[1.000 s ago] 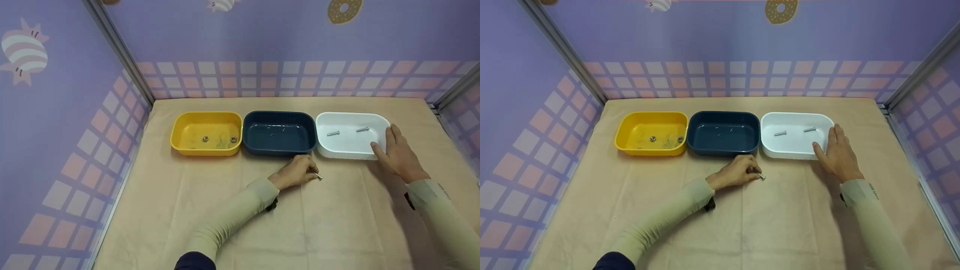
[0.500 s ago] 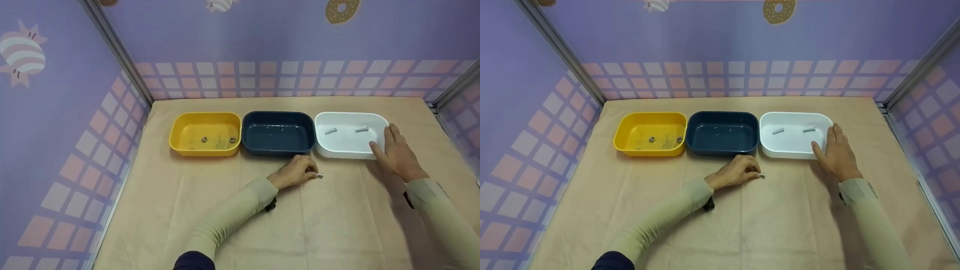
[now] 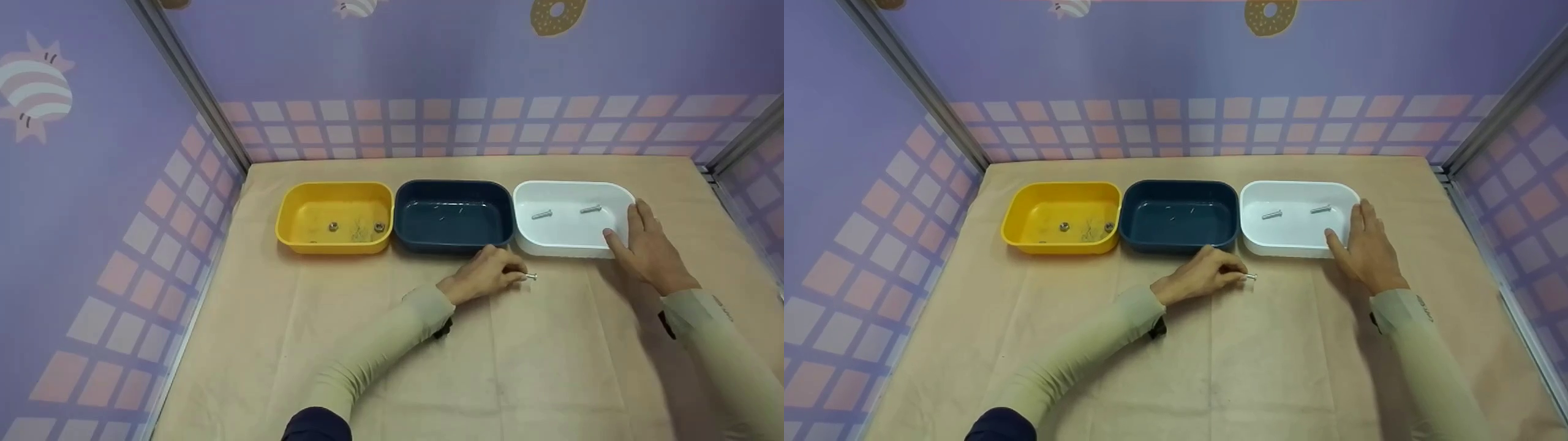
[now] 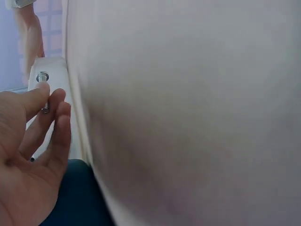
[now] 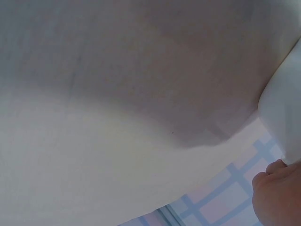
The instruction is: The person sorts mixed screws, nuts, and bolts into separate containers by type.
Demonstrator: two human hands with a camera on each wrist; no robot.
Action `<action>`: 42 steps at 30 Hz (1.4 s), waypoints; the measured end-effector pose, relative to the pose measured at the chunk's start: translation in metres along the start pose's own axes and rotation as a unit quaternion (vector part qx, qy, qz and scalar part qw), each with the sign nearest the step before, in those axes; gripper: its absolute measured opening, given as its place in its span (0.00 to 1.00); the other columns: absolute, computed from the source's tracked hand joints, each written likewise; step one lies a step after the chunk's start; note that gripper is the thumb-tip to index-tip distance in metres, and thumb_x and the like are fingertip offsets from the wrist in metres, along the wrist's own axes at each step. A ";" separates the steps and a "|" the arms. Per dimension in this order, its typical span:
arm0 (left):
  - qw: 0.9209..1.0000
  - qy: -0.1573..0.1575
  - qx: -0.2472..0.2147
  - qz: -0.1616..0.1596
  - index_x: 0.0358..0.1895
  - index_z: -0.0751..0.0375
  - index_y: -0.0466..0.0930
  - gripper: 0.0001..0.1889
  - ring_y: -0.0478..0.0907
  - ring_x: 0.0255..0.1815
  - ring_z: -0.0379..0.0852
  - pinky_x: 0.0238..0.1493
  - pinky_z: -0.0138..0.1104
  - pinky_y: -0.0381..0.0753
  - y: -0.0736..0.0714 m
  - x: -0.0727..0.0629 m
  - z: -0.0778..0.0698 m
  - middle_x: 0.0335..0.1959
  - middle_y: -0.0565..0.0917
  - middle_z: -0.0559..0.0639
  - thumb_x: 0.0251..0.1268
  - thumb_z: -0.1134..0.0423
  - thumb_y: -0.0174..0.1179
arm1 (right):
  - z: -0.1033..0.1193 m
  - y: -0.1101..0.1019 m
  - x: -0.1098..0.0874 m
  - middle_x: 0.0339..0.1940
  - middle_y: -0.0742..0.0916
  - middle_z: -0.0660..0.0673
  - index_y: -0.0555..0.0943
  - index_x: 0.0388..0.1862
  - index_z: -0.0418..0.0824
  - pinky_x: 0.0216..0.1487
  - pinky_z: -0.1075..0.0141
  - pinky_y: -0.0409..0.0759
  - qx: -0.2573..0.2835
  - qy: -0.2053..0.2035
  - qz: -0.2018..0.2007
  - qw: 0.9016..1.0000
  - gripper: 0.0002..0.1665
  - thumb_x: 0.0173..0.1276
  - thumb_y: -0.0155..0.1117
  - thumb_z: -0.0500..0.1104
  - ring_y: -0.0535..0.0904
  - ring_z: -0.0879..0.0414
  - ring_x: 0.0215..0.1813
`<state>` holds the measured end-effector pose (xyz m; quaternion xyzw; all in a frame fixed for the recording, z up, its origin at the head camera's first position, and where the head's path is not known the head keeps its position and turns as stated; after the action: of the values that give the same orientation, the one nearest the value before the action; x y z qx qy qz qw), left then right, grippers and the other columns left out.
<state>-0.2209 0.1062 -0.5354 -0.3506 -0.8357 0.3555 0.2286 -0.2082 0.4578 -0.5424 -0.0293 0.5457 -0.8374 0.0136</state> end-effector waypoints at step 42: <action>0.996 -0.042 0.073 -0.013 0.52 0.54 0.93 0.11 0.82 0.40 0.32 0.44 0.20 0.79 -0.025 0.111 -0.038 0.46 0.92 0.43 0.82 0.57 0.62 | 0.000 0.001 0.003 0.87 0.44 0.22 0.38 0.85 0.22 0.72 0.20 0.60 -0.016 0.009 0.004 1.000 0.56 0.86 0.40 0.64 0.50 0.16 0.81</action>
<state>-0.2795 0.1935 -0.4769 -0.3067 -0.8209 0.4271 0.2227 -0.2109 0.4573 -0.5432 -0.0201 0.5590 -0.8288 0.0115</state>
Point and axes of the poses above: each hand's wrist, its own x-axis towards the middle knuckle, its own y-axis out of the palm, z = x × y, the point moved 1 cm from there along x, towards the middle knuckle
